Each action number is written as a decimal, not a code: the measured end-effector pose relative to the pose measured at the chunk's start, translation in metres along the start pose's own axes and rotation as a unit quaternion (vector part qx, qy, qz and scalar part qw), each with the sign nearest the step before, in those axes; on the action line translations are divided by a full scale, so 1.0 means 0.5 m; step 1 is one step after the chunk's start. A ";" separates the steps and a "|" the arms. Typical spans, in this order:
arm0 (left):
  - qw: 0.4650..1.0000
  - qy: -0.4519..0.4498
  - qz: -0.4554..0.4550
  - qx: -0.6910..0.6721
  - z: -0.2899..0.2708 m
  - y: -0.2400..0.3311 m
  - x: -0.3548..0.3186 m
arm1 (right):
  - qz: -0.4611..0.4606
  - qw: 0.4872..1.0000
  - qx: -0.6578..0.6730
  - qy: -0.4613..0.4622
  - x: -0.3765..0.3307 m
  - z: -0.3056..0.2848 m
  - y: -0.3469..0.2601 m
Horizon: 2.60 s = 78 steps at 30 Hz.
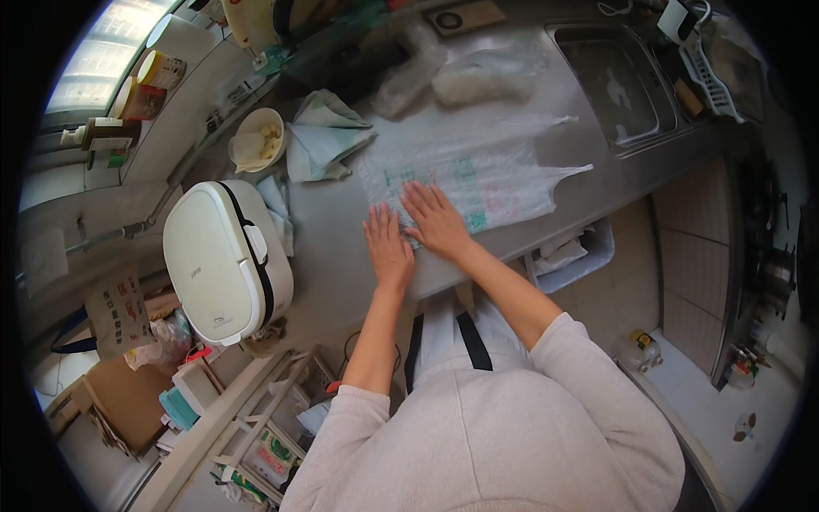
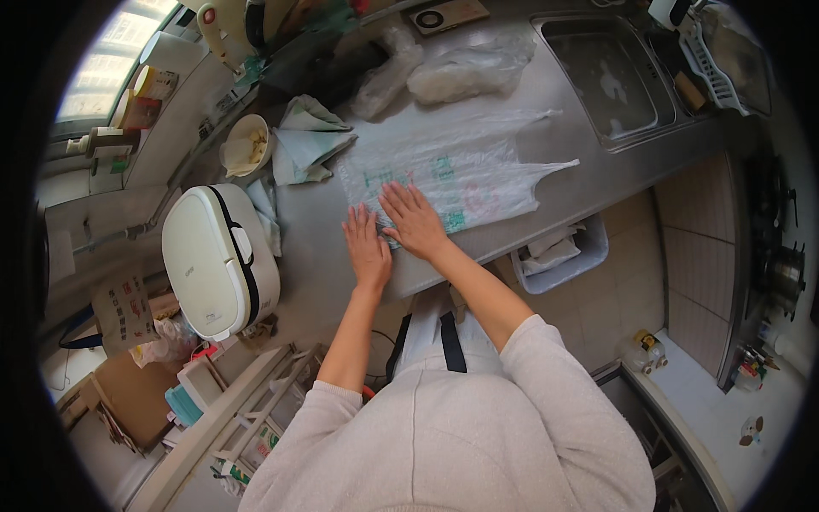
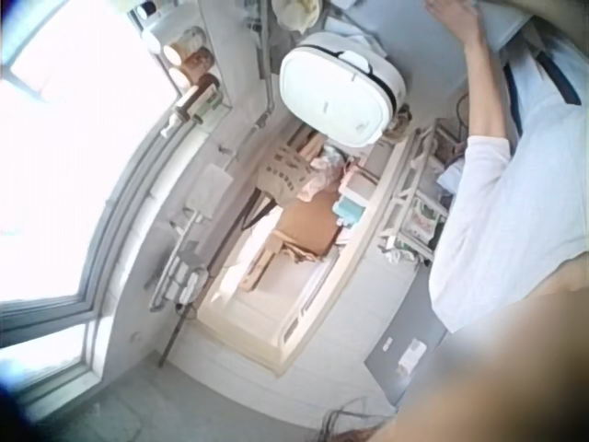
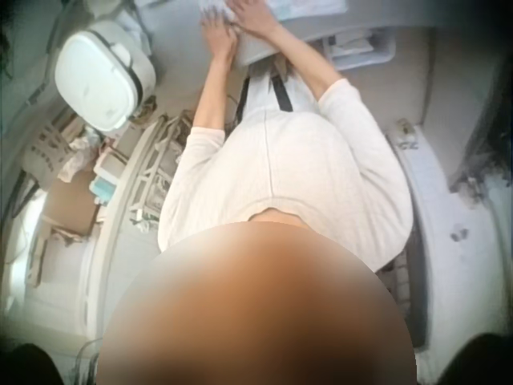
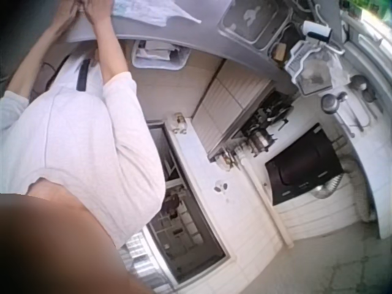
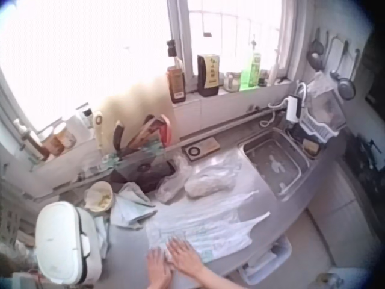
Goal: The person folds a light blue plastic bag into a compact square on a kitchen counter. They then unfold a larger transparent plastic bag, fold it into a smaller rectangle, and place it on the counter.
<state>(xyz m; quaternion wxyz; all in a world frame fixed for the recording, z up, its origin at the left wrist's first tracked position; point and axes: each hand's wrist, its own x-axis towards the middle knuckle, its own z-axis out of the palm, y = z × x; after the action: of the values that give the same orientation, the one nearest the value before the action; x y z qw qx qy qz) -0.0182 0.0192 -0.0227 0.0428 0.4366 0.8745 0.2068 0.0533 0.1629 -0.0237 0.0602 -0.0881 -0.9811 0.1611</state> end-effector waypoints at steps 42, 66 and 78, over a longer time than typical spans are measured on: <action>0.978 -0.120 0.169 -0.039 -0.085 0.002 0.029 | -0.010 0.989 -0.145 0.000 -0.226 -0.169 0.204; 0.928 -0.299 0.023 -0.220 -0.156 -0.068 0.076 | 0.190 0.919 0.322 -0.125 -0.263 -0.287 0.324; 0.959 -0.083 -0.212 -0.170 -0.059 -0.075 0.139 | 0.360 0.885 0.273 -0.109 -0.203 -0.212 0.416</action>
<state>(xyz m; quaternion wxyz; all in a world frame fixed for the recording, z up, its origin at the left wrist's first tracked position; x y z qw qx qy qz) -0.0964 0.0438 -0.0035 0.2313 0.2433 0.8924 0.3016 0.2001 0.3696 -0.0009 -0.0875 -0.3971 -0.7995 0.4421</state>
